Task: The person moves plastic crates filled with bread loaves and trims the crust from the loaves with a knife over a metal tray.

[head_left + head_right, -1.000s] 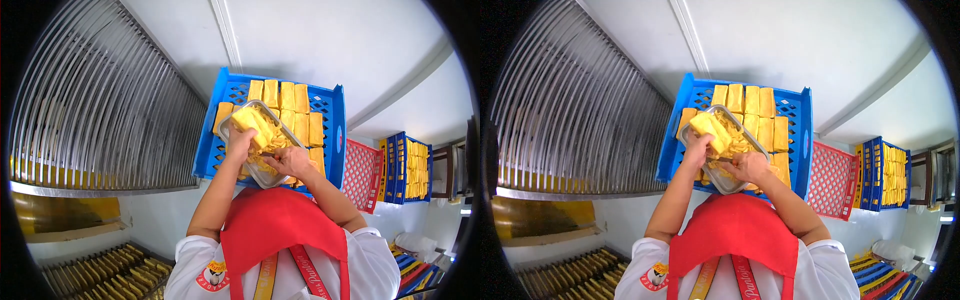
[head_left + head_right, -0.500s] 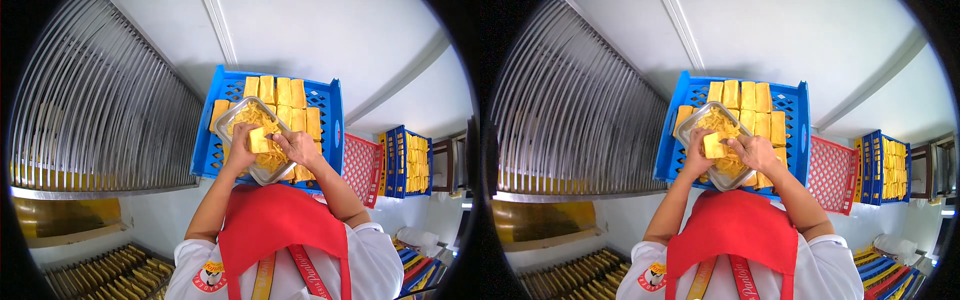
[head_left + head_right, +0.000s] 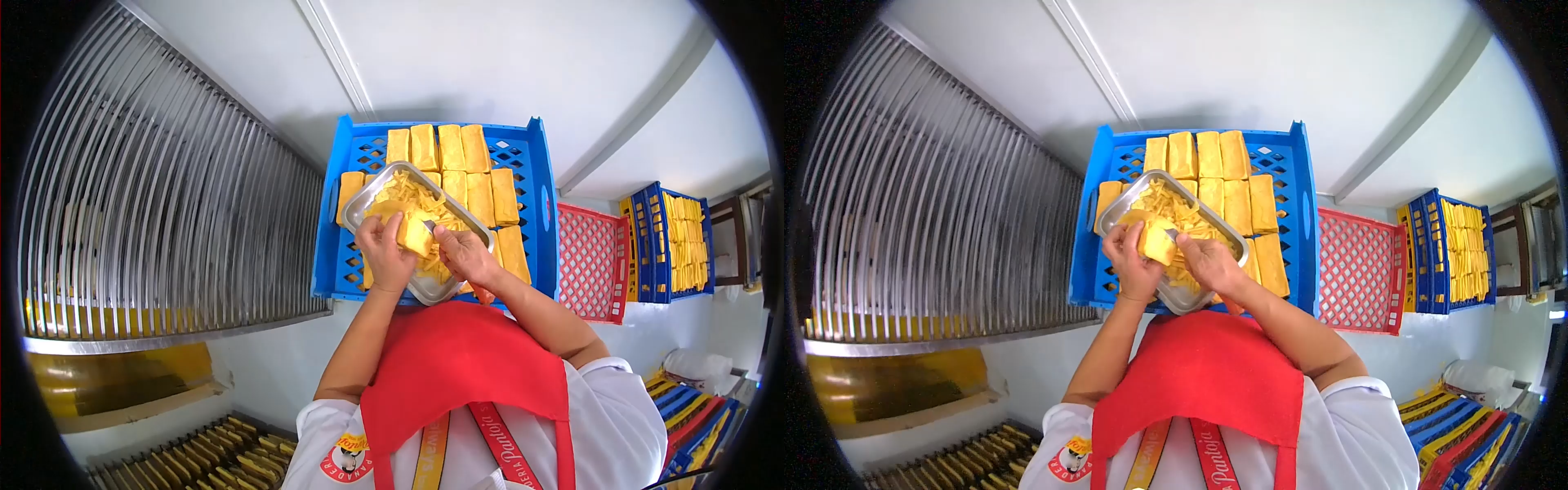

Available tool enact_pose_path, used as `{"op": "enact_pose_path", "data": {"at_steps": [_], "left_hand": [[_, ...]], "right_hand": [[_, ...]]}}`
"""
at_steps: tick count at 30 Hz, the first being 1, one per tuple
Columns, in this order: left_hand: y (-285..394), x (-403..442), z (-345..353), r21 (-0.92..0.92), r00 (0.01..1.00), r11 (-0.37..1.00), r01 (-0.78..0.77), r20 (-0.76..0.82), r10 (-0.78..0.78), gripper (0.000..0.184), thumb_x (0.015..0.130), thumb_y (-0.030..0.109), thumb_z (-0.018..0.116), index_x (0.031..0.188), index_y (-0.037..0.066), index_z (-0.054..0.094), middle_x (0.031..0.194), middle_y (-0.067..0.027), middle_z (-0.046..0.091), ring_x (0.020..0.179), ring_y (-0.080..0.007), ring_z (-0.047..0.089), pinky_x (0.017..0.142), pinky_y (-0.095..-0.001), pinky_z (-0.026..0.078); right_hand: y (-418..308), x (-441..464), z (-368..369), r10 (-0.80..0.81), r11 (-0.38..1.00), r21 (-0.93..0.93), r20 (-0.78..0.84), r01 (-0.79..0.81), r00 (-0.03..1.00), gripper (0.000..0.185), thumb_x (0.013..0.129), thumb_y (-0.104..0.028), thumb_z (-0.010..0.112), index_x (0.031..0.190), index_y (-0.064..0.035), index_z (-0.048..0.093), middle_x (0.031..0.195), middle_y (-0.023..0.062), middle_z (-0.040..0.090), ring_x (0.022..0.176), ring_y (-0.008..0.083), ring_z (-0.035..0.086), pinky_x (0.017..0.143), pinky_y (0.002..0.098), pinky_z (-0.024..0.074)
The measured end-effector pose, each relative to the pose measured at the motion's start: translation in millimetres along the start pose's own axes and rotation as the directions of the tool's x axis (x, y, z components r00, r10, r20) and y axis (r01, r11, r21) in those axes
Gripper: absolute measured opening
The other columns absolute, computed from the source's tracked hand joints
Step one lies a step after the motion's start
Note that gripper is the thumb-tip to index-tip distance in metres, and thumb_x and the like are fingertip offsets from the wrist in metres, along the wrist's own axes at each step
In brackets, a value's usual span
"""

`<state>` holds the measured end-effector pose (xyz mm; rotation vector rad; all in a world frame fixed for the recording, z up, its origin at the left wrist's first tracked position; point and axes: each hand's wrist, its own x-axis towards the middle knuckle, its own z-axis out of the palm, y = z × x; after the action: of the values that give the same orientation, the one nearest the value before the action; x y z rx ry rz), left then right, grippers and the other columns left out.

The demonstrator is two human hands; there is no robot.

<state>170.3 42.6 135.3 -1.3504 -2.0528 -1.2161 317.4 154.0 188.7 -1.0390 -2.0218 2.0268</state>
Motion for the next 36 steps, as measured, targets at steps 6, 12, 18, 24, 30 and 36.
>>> {"op": "enact_pose_path", "data": {"at_steps": [6,12,18,24,30,36], "left_hand": [[2,0,4,0.026,0.998,0.999,-0.046,-0.041,0.047,0.066,0.066,0.013,0.077,0.128,0.015,0.056,0.117,-0.0139,0.043,0.102,-0.0300,0.045,0.093,-0.0486,0.034],[4,2,2,0.071,0.998,0.996,-0.058,0.004,0.057,0.064,0.064,0.008,0.074,0.126,0.014,0.058,0.115,-0.0132,0.043,0.103,-0.0314,0.045,0.094,-0.0490,0.033],[16,32,-23,0.234,0.953,0.972,0.031,0.287,-0.100,0.055,0.068,0.005,0.067,0.121,0.018,0.064,0.107,-0.0094,0.047,0.103,-0.0307,0.048,0.095,-0.0469,0.032],[15,53,-39,0.189,0.848,0.956,-0.226,0.520,0.097,0.034,0.077,0.006,0.060,0.108,0.017,0.069,0.098,-0.0084,0.052,0.102,-0.0292,0.050,0.094,-0.0446,0.034],[20,64,-43,0.085,0.809,0.950,-0.301,0.550,0.207,0.025,0.081,0.012,0.060,0.103,0.017,0.071,0.097,-0.0079,0.053,0.101,-0.0277,0.052,0.096,-0.0446,0.034],[18,65,-42,0.061,0.799,0.940,-0.337,0.546,0.251,0.024,0.083,0.015,0.060,0.104,0.017,0.071,0.098,-0.0081,0.053,0.103,-0.0276,0.053,0.098,-0.0452,0.034]], "right_hand": [[1,-1,12,0.024,0.984,0.177,0.060,-0.034,0.998,0.069,0.098,-0.064,0.041,0.068,-0.0039,0.055,0.054,0.0041,0.048,0.042,0.0137,0.046,0.039,0.0306,0.0363],[-3,-2,13,0.048,0.984,0.167,0.104,-0.065,0.993,0.074,0.094,-0.072,0.041,0.066,-0.0049,0.054,0.053,0.0053,0.048,0.041,0.0140,0.046,0.037,0.0298,0.0364],[11,13,-14,-0.240,0.919,-0.357,-0.168,0.168,0.956,0.063,0.085,-0.065,0.063,0.071,-0.0036,0.062,0.060,0.0138,0.062,0.059,0.0288,0.065,0.057,0.0391,0.0519],[-8,15,-32,-0.481,0.516,-0.776,0.087,0.362,0.872,0.065,0.062,-0.068,0.080,0.081,-0.0072,0.066,0.068,0.0153,0.066,0.068,0.0349,0.068,0.064,0.0441,0.0544],[-17,19,-32,-0.357,0.447,-0.833,0.169,0.326,0.919,0.071,0.067,-0.077,0.069,0.080,-0.0077,0.068,0.070,0.0161,0.068,0.071,0.0352,0.069,0.067,0.0450,0.0543],[-22,19,-35,-0.331,0.472,-0.824,0.163,0.313,0.929,0.074,0.072,-0.081,0.061,0.078,-0.0079,0.069,0.069,0.0168,0.068,0.072,0.0358,0.069,0.068,0.0458,0.0543]]}}
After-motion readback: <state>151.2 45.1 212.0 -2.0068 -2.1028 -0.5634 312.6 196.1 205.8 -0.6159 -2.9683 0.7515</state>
